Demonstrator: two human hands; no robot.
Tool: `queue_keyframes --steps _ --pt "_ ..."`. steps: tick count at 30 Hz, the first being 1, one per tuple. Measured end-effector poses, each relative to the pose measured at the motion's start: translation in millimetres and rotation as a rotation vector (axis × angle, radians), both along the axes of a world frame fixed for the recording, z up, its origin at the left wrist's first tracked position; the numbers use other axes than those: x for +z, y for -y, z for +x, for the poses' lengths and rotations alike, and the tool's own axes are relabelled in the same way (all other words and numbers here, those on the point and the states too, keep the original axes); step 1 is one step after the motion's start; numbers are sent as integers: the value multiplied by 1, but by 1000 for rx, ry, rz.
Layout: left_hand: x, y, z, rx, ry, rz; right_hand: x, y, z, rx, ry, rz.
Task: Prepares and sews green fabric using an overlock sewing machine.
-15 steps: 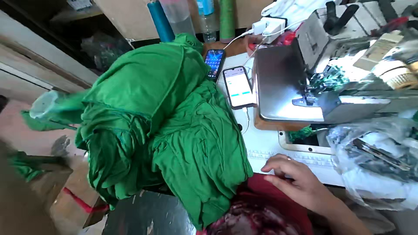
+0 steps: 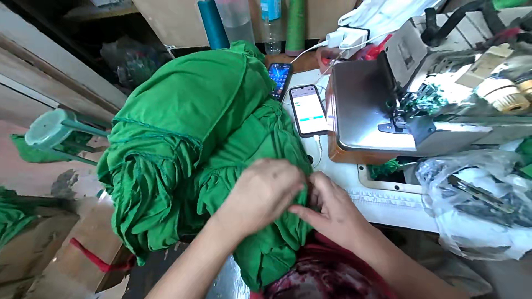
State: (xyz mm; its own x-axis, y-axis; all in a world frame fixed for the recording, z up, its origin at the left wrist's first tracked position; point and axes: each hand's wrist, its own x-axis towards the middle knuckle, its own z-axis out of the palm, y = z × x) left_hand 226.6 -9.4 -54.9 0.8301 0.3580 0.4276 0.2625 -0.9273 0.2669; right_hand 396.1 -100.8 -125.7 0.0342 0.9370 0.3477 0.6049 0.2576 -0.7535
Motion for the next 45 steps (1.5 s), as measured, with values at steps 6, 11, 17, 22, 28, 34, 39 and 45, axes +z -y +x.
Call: queue_keyframes --steps 6,11,17,22,28,34,39,45 --pt "-4 16 -13 -129 21 -48 -1 31 13 287 -116 122" --pt "-8 11 -7 -193 -5 -85 9 34 35 398 -279 34" --pt "1 3 0 -227 -2 -42 -12 42 25 566 -508 -210" --pt "8 2 -8 -236 12 -75 -13 49 48 591 -433 -124" --pt "34 -11 -22 -124 246 -164 20 56 97 662 -512 -73" --pt "58 -48 -61 79 309 -40 14 57 124 552 -553 -54" --pt "62 -96 -57 197 269 93 0 48 116 392 -533 -158" --pt "32 -77 8 310 -34 196 -8 29 99 212 -359 -88"
